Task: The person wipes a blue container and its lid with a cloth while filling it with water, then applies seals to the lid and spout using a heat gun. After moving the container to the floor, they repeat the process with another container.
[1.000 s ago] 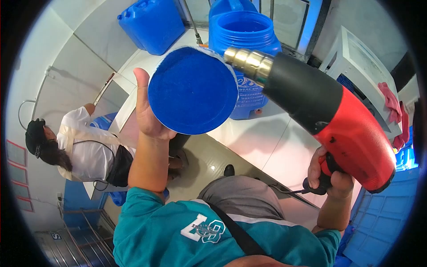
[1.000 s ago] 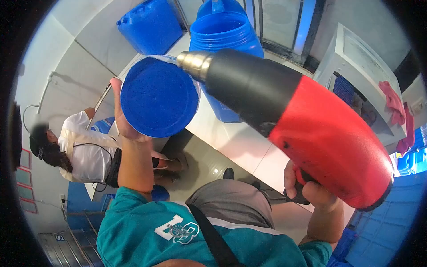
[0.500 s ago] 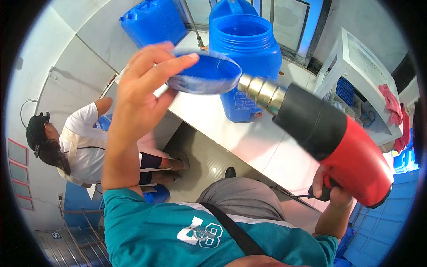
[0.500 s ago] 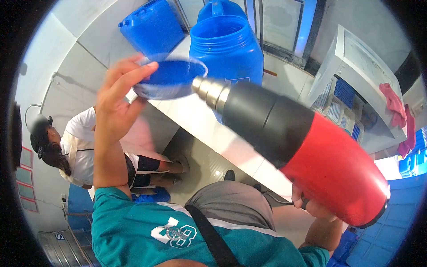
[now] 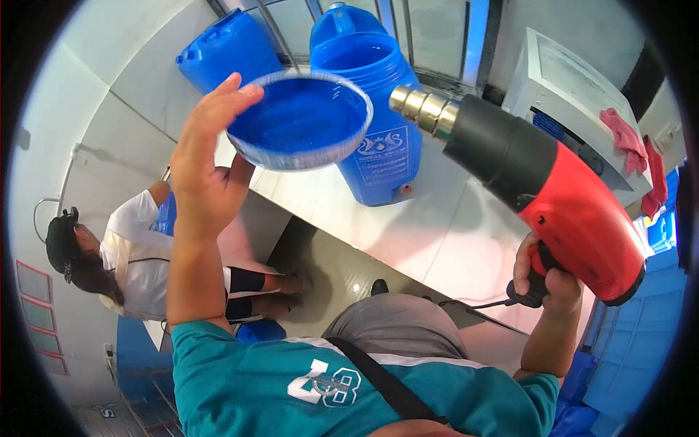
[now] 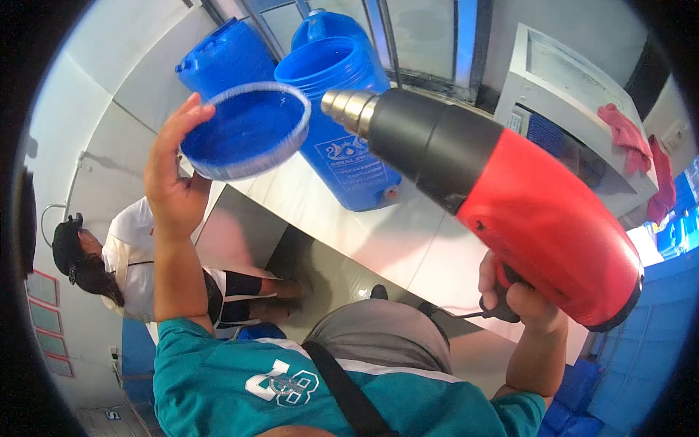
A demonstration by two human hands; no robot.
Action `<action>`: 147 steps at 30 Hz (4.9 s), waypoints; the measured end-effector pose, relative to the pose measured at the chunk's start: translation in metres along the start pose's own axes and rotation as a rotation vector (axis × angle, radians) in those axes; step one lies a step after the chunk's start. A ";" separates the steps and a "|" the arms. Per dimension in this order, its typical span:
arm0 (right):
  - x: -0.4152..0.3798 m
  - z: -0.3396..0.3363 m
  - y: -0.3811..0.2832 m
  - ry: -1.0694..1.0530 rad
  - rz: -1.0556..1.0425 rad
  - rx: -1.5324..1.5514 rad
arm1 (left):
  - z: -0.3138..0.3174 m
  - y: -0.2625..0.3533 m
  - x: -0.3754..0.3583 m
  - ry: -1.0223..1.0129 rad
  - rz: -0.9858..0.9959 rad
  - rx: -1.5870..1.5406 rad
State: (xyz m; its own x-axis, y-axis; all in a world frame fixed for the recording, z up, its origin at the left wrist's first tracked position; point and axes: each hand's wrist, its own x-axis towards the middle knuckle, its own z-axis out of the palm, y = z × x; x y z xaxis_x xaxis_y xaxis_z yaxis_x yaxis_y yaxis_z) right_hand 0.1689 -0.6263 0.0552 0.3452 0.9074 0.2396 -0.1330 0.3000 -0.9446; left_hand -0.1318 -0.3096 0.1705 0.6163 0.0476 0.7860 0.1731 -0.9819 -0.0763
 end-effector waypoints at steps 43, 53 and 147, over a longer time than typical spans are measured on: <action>0.160 -0.114 -0.153 0.618 -0.074 -1.393 | 0.132 -0.037 0.180 -1.141 -0.231 -0.957; 0.229 -0.128 -0.108 0.399 0.093 -2.098 | 0.108 -0.029 0.160 -0.957 -0.167 0.029; -0.265 0.063 0.300 0.513 0.474 0.000 | 0.065 0.187 -0.096 -2.094 -0.063 -0.639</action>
State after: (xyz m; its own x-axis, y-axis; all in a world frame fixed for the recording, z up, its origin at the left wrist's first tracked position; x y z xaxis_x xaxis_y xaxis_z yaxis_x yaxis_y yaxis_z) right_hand -0.0207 -0.7584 -0.2772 0.6449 0.6870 -0.3349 -0.3780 -0.0941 -0.9210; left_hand -0.1086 -0.4863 0.0410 0.4056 -0.2864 -0.8680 0.2863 -0.8621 0.4182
